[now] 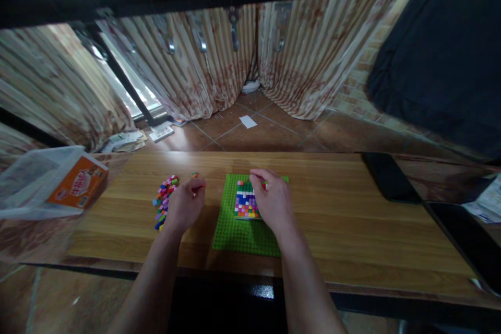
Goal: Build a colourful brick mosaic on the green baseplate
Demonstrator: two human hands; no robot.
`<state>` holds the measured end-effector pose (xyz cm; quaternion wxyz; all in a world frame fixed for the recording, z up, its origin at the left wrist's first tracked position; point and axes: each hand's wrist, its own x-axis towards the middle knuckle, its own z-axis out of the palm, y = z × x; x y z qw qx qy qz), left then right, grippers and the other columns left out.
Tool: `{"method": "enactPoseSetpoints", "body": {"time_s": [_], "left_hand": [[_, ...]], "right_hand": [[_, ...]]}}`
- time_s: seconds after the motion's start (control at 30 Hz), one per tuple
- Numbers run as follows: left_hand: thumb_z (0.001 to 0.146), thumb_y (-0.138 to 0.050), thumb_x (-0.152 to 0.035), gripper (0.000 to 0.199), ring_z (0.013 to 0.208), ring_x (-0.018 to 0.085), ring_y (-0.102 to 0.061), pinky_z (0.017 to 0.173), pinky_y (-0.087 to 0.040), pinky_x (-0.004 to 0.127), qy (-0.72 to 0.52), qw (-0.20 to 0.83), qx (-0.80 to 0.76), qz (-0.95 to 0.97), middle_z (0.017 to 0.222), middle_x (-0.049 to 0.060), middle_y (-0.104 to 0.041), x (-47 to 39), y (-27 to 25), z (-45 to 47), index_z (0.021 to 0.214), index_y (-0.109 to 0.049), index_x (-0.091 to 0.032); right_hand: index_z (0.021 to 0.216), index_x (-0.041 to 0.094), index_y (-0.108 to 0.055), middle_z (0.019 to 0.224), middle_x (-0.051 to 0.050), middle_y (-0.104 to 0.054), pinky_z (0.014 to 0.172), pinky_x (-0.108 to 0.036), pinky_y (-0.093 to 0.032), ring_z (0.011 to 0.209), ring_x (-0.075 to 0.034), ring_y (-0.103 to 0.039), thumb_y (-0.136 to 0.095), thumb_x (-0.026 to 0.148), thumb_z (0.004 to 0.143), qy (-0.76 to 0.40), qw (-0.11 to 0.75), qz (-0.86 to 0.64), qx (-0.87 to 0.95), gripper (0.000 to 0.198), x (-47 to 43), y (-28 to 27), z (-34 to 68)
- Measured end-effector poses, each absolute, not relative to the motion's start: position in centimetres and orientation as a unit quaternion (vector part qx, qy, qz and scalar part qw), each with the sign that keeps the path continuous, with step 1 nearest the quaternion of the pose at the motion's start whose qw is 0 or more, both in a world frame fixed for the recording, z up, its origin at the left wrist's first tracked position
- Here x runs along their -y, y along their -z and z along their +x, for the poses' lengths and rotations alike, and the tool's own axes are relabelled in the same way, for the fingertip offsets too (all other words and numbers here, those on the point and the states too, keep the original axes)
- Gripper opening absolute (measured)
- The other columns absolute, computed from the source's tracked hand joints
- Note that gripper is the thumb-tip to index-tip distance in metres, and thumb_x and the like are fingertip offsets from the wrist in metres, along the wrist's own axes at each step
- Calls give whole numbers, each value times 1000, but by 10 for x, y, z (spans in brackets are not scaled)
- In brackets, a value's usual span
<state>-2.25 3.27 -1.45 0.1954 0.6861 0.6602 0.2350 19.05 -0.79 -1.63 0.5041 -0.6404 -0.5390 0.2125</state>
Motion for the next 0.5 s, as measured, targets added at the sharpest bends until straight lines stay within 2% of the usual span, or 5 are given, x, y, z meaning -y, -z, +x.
{"method": "enactPoseSetpoints", "body": {"time_s": [0.17, 0.27, 0.4, 0.5], "left_hand": [[74, -67, -22, 10, 75, 14, -66, 73, -53, 26, -438, 514, -537, 506, 80, 1, -70, -29, 9, -18, 83, -68, -17], [70, -74, -24, 18, 73, 12, -67, 71, -54, 24, -450, 671, -446, 384, 83, 1, -70, -21, 1, -10, 85, -68, -17], [71, -76, -23, 18, 70, 11, -67, 63, -54, 21, -420, 752, -383, 335, 82, 1, -70, -12, -6, 1, 88, -70, -18], [71, -78, -21, 19, 68, 8, -66, 66, -54, 19, -425, 772, -347, 321, 80, 0, -70, -8, -6, 9, 89, -71, -18]], "right_hand": [[98, 26, -76, 100, -5, -76, 91, -39, -53, 97, -22, -69, -58, 31, 91, -192, 548, -581, 570, 20, 13, 4, 185], [99, 28, -76, 100, -3, -75, 90, -37, -53, 97, -20, -68, -58, 29, 92, -218, 538, -532, 617, 19, 17, -3, 177], [100, 28, -76, 100, -3, -73, 89, -35, -53, 98, -18, -67, -60, 28, 92, -260, 522, -494, 645, 18, 19, -6, 169], [100, 28, -76, 99, -3, -74, 89, -35, -53, 97, -18, -68, -63, 26, 90, -282, 525, -491, 635, 16, 19, -6, 166]]}}
